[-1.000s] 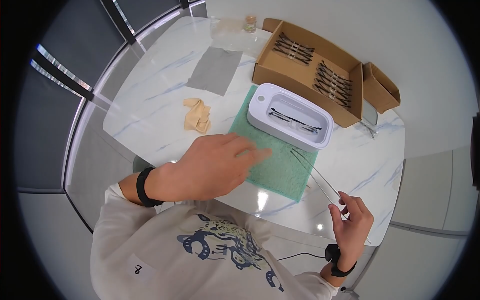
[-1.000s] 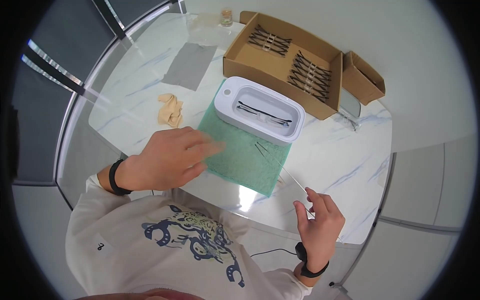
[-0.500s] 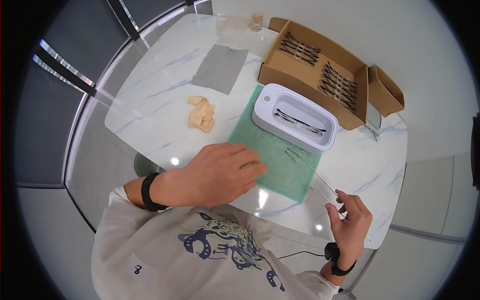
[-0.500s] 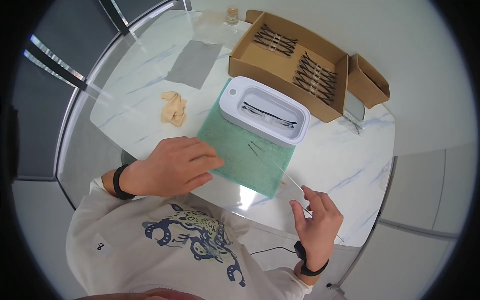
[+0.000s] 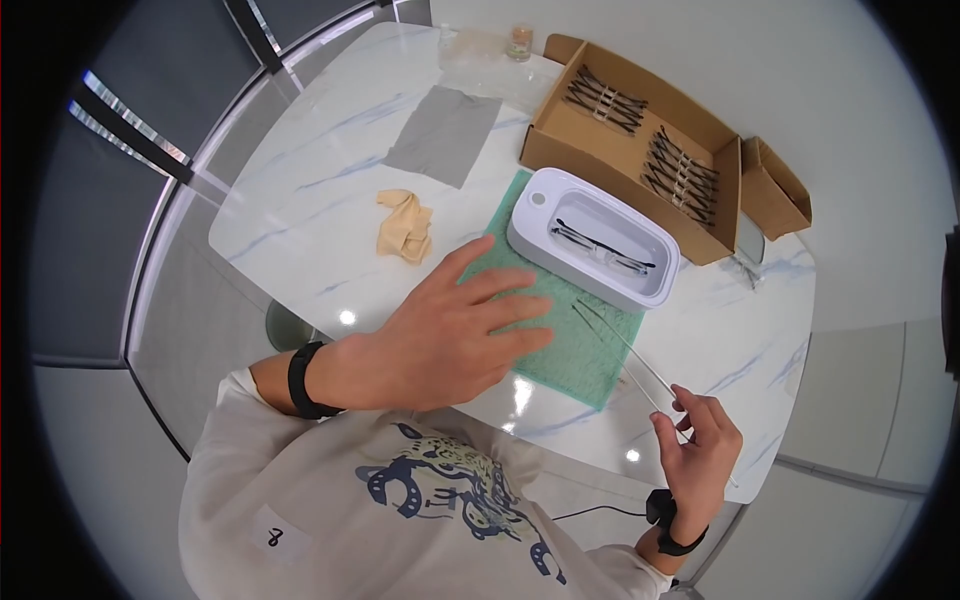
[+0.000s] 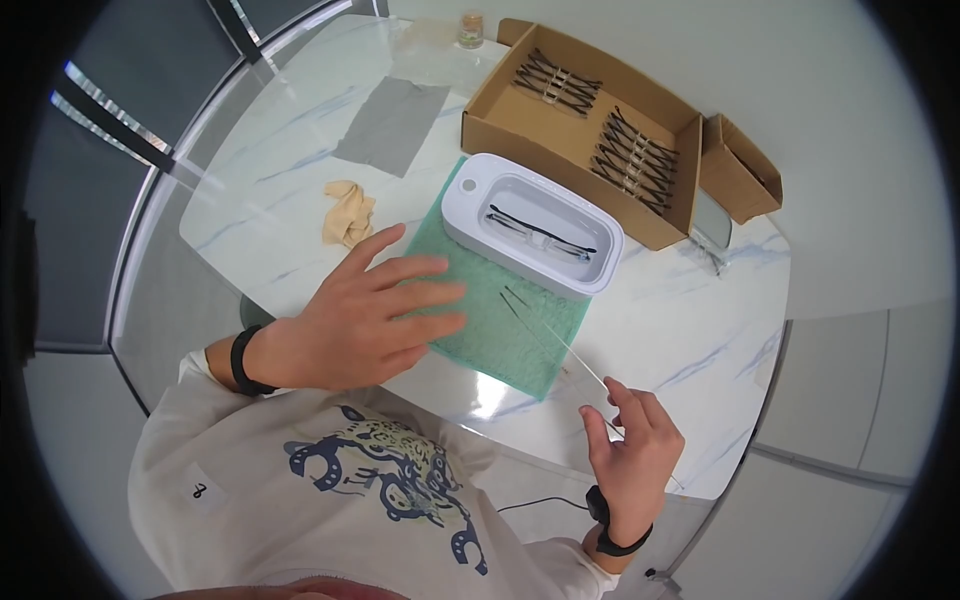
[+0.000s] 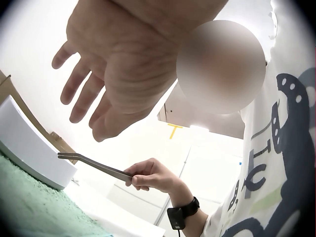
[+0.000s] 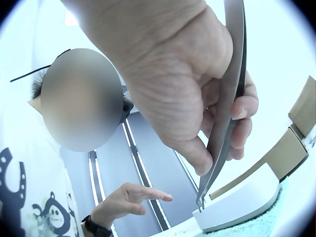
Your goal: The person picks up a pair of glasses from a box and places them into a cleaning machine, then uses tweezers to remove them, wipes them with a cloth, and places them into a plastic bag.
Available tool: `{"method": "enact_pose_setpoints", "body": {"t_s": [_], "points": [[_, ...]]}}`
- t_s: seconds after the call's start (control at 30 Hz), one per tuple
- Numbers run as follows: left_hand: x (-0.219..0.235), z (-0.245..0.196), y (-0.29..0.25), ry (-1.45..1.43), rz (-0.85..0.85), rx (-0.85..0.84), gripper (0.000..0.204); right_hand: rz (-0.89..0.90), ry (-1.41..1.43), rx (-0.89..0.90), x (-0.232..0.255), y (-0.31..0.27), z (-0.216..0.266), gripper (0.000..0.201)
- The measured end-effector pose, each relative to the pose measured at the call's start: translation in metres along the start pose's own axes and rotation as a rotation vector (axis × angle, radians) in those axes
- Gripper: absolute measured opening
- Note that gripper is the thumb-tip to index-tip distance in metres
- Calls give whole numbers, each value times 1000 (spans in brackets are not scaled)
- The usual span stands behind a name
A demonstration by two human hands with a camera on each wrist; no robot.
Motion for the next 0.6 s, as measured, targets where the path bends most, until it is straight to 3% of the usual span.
{"method": "enact_pose_setpoints", "body": {"t_s": [0.6], "points": [[-5, 9, -3, -112, -18, 9, 24, 13, 3, -9, -4, 5, 1, 36]]}}
Point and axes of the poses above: each hand's wrist, its own y-axis towards the middle knuckle, its own x-axis out of the back of the hand, z = x × y, the point moved 10 cm from there along y, towards the middle knuckle, and after that the axes turned 6 degrees about z, right-handed, at the moved point
